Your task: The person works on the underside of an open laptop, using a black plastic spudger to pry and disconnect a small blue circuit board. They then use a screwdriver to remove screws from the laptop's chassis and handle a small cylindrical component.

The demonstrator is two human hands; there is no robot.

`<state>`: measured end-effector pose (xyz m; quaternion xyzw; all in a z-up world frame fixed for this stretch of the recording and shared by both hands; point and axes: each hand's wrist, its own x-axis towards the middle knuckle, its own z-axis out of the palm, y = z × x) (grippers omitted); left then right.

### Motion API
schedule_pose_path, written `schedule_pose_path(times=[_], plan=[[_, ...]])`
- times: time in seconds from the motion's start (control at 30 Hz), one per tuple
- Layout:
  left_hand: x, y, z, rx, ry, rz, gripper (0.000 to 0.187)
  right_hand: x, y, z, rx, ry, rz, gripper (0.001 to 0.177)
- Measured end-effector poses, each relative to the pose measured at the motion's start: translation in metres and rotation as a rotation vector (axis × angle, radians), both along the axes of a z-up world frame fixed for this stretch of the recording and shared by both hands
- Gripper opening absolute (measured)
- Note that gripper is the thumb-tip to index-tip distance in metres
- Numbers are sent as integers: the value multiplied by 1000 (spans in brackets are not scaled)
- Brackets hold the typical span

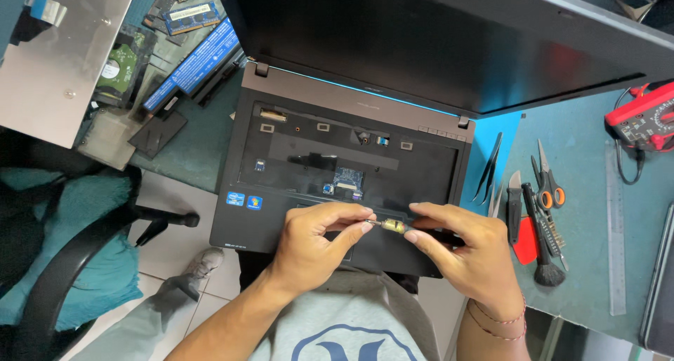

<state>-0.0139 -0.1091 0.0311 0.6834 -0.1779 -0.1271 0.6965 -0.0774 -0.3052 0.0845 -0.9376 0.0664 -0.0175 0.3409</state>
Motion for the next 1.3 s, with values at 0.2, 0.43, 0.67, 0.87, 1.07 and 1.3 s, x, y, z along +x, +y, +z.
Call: schedule_pose_path(times=[0.2,0.43,0.67,0.87,1.07,1.3], plan=[[6,3,-8,111,-127,-119,14,3,-1,-8,26,4,88,18],[9,3,-9,127,-65,-202,17,7,0,-8,21,-35,179,18],[12,3,-7,119,-53,-208,21,8,0,-8,19,-63,165,16],[13,1,-5,113,-33,-162,17,7,-1,-10,40,-71,163,14],[13,-1,-2,104,-18,-151,15,5,-3,-7,72,-95,144,14],[10,-7,3,50,-7,-120,14,5,-3,-1,73,-181,152,15]])
